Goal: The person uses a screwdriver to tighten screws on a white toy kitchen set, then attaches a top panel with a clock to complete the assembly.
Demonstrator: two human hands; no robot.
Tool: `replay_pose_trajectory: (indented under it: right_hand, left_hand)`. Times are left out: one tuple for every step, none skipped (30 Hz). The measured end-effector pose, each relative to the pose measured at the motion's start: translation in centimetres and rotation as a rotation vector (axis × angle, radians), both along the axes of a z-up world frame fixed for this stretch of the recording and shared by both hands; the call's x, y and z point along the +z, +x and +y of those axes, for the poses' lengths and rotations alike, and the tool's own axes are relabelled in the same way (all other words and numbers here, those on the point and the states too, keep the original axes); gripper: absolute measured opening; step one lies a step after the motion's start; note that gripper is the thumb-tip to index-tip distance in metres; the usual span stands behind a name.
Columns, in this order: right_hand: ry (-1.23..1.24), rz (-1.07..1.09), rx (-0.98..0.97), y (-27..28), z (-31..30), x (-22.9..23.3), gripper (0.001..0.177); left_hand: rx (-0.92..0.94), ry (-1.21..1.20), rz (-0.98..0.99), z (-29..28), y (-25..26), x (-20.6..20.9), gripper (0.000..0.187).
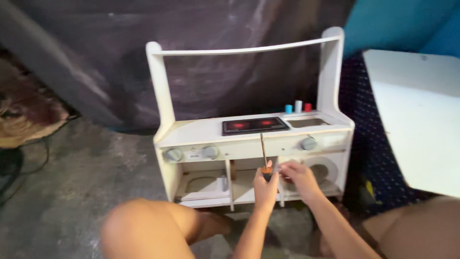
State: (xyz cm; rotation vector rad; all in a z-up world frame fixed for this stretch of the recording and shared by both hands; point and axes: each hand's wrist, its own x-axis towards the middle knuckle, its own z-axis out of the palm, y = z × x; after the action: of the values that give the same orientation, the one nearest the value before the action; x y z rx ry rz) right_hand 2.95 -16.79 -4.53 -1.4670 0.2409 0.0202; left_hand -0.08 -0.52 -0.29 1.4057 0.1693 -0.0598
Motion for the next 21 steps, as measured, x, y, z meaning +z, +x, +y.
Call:
replay_pose_trajectory:
  right_hand:
    - [0.01,0.023,0.089,-0.2,0.1,0.5,0.023]
    - [0.021,0.046,0.179,-0.5,0.1,1.0,0.027]
    - [0.015,0.053,0.215,-0.9,0.1,1.4,0.028]
    - [0.01,0.059,0.252,-1.0,0.3,1.6,0.03]
    - [0.006,0.064,0.289,-1.2,0.3,1.8,0.031]
    - [0.038,0.043,0.286,-1.4,0.4,1.7,0.032]
    - [0.07,0.021,0.283,-1.4,0.7,1.5,0.033]
    - [0.101,0.0,0.28,-1.5,1.1,1.0,0.034]
    - [0.122,-0.019,0.257,-1.7,1.5,0.4,0.032]
    - [0.143,-0.04,0.234,-1.8,1.9,-0.1,0.03]
    - [0.164,-0.061,0.212,-1.8,2.2,-0.6,0.028]
    - [0.057,-0.106,0.182,-1.7,2.6,-1.1,0.023]
    - [-0.05,-0.149,0.15,-1.6,3.3,-1.6,0.018]
    - [-0.158,-0.189,0.119,-1.7,3.7,-1.9,0.013]
    - [-0.171,-0.229,0.108,-1.8,3.8,-2.2,0.014]
    - [-0.184,-0.27,0.098,-1.9,4.0,-2.3,0.015]
    - [-0.197,-0.311,0.088,-2.0,4.1,-2.4,0.017]
    - [-0.114,-0.227,0.134,-2.1,4.1,-2.3,0.017]
    - [-0.031,-0.143,0.18,-2.3,4.0,-2.2,0.018]
    - [0.051,-0.06,0.226,-2.4,3.9,-1.9,0.018]
    - [-0.041,-0.044,0.252,-2.5,4.0,-1.7,0.015]
  left_hand:
    - [-0.037,0.002,-0.057,-0.4,0.0,-0.4,0.037]
    - [-0.074,0.006,-0.115,-0.6,0.1,-0.7,0.036]
    - [-0.11,0.008,-0.172,-0.7,0.3,-1.1,0.037]
    - [-0.117,0.047,-0.252,-0.7,0.5,-1.3,0.036]
    - [-0.124,0.086,-0.332,-0.5,0.8,-1.5,0.036]
    - [-0.131,0.121,-0.409,-0.4,0.8,-1.5,0.036]
    - [-0.154,0.128,-0.314,-0.2,0.9,-1.3,0.042]
    - [-0.177,0.135,-0.219,0.1,0.9,-1.1,0.048]
    - [-0.2,0.143,-0.124,0.3,0.6,-0.6,0.055]
    - [-0.2,0.177,-0.108,0.5,0.3,0.0,0.061]
    - [-0.201,0.211,-0.093,0.6,0.0,0.7,0.067]
    - [-0.2,0.244,-0.076,0.7,-0.3,1.3,0.073]
    - [-0.199,0.256,-0.047,0.9,-0.5,1.9,0.078]
    - [-0.197,0.267,-0.015,1.0,-0.8,2.3,0.083]
    - [-0.195,0.278,0.016,1.1,-1.0,2.6,0.088]
    - [-0.204,0.28,0.056,1.2,-1.1,2.6,0.09]
    - [-0.213,0.282,0.097,1.3,-1.2,2.5,0.093]
    - [-0.221,0.284,0.137,1.4,-1.2,2.1,0.095]
    - [-0.249,0.266,0.153,1.7,-1.2,1.7,0.097]
    - [-0.277,0.247,0.168,2.0,-1.0,1.2,0.1]
    - [-0.305,0.229,0.184,2.2,-0.9,0.7,0.102]
